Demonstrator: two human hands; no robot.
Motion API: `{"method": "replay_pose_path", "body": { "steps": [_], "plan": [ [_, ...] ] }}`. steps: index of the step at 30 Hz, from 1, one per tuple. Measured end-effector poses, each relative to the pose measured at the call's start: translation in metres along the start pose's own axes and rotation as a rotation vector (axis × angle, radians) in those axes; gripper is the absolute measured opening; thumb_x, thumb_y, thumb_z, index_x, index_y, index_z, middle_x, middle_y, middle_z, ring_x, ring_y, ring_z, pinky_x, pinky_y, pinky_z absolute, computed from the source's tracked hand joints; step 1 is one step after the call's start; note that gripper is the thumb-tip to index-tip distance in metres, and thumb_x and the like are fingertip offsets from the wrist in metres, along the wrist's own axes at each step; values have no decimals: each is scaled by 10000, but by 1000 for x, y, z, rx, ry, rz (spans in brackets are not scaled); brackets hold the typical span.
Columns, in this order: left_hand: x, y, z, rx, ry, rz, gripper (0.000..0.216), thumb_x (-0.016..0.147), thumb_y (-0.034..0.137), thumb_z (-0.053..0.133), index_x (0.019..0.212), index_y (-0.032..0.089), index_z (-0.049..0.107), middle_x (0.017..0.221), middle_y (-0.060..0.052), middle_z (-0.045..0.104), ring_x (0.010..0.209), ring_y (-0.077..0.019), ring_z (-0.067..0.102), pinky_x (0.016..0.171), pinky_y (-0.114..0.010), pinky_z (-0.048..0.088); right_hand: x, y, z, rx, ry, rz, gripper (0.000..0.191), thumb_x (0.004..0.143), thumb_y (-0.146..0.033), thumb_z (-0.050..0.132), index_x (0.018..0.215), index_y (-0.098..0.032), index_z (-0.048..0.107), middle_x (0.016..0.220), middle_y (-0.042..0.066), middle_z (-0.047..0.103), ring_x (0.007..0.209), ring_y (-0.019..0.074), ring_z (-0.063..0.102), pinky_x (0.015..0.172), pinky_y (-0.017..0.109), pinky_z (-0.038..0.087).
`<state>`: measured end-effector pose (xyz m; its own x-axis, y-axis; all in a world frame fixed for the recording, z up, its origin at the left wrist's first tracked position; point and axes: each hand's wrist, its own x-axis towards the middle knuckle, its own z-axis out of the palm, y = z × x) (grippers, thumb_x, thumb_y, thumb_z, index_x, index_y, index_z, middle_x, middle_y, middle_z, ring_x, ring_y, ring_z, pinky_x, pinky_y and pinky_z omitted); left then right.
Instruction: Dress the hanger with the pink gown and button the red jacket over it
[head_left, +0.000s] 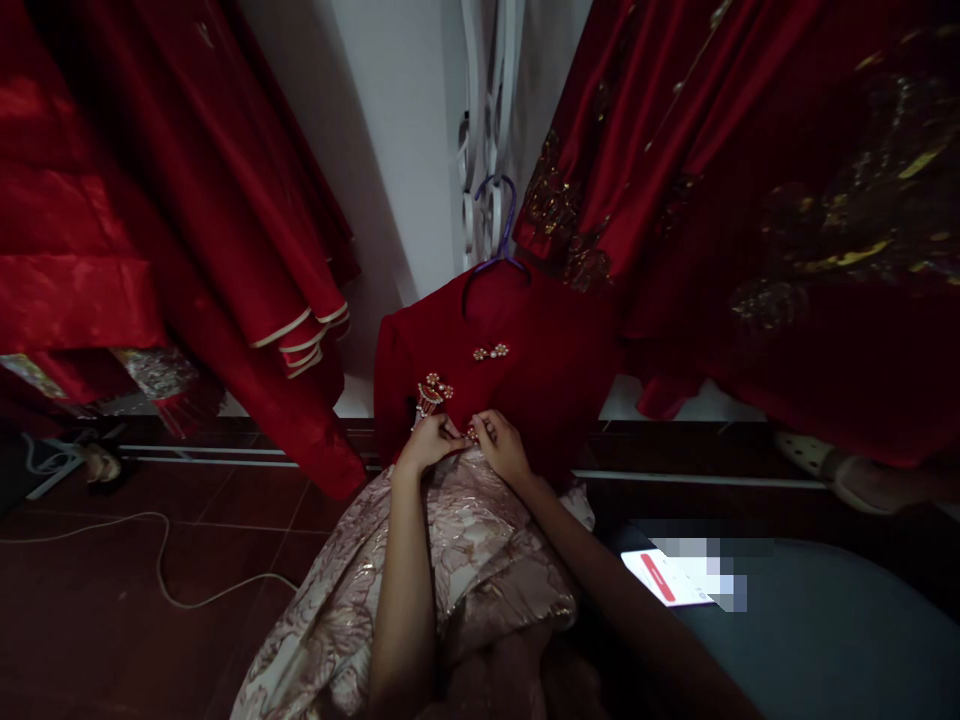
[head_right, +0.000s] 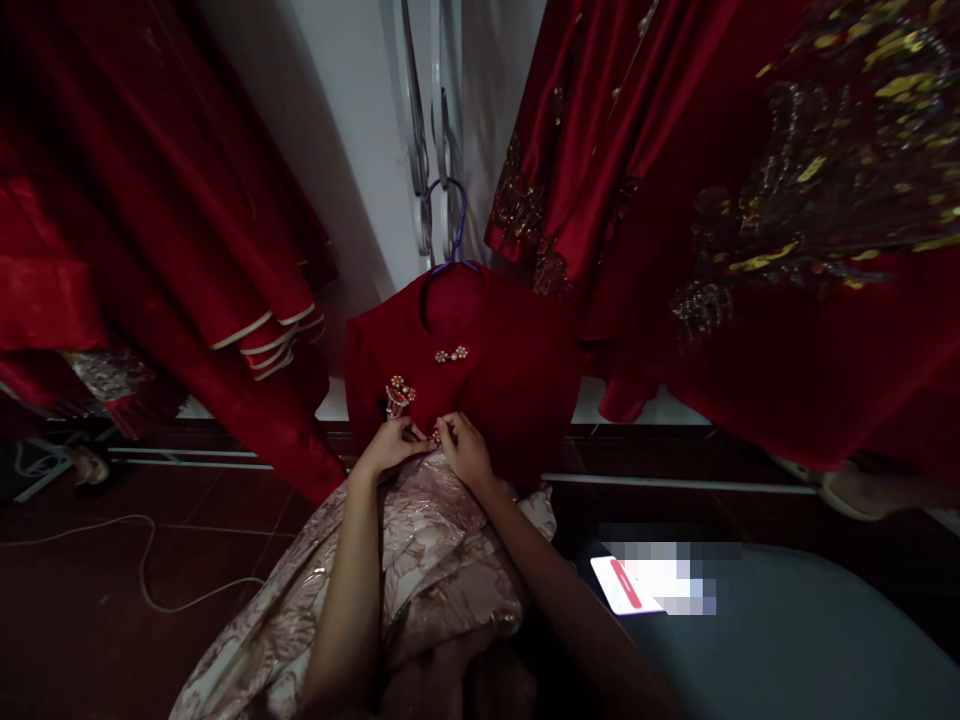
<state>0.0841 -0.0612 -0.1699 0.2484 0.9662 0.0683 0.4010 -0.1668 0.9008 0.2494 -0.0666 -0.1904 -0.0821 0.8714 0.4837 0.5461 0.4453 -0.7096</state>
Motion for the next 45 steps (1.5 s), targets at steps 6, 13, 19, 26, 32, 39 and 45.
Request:
{"method": "replay_pose_path", "body": {
  "steps": [6, 13, 19, 26, 32, 39, 45],
  "plan": [
    [-2, 7, -2, 59, 0, 19, 355, 561, 432, 738, 690, 132, 598, 684, -34, 647, 598, -119, 565, 554, -214, 411, 0, 1, 0, 10, -2, -8, 244, 894, -354, 376, 796, -200, 538, 755, 32, 594, 683, 143, 550, 683, 249, 417],
    [0, 10, -2, 56, 67, 43, 324, 600, 420, 715, 705, 129, 616, 703, -49, 667, 624, -134, 587, 598, -234, 439, -1, 0, -1, 40, 2, 9, 253, 898, -366, 371, 812, -198, 539, 763, 36, 602, 679, 141, 555, 666, 243, 423],
    [1, 7, -2, 50, 103, 36, 330, 581, 420, 733, 698, 134, 617, 713, -49, 676, 645, -145, 607, 608, -242, 452, 0, -1, -1, 35, 6, 9, 252, 897, -373, 378, 809, -202, 542, 764, 35, 604, 676, 142, 551, 663, 246, 423],
    [-3, 10, -1, 26, 47, -15, 304, 542, 392, 763, 648, 136, 638, 669, -38, 676, 615, -129, 598, 588, -225, 439, 1, 2, 1, 17, -16, 3, 246, 887, -365, 387, 810, -197, 549, 780, 47, 612, 692, 150, 560, 689, 262, 430],
    [-4, 12, -3, 59, 80, -6, 280, 575, 372, 744, 662, 134, 626, 681, -42, 676, 615, -131, 596, 572, -222, 424, 1, 2, 1, 41, -11, 14, 242, 888, -368, 391, 807, -198, 542, 779, 48, 609, 685, 150, 563, 671, 257, 430],
    [2, 6, -1, 22, 124, 33, 276, 631, 383, 696, 703, 132, 607, 693, -46, 665, 614, -128, 586, 568, -225, 435, 2, 0, 0, 70, -1, 12, 233, 888, -366, 392, 819, -199, 539, 799, 52, 624, 725, 158, 582, 682, 263, 439],
    [4, 12, 3, -163, 139, 54, 372, 588, 414, 737, 769, 142, 559, 709, -26, 644, 620, -108, 591, 583, -210, 464, 0, 0, 1, 43, 3, 16, 253, 889, -393, 378, 796, -208, 522, 772, 47, 619, 702, 158, 580, 670, 258, 430]
  ]
}}
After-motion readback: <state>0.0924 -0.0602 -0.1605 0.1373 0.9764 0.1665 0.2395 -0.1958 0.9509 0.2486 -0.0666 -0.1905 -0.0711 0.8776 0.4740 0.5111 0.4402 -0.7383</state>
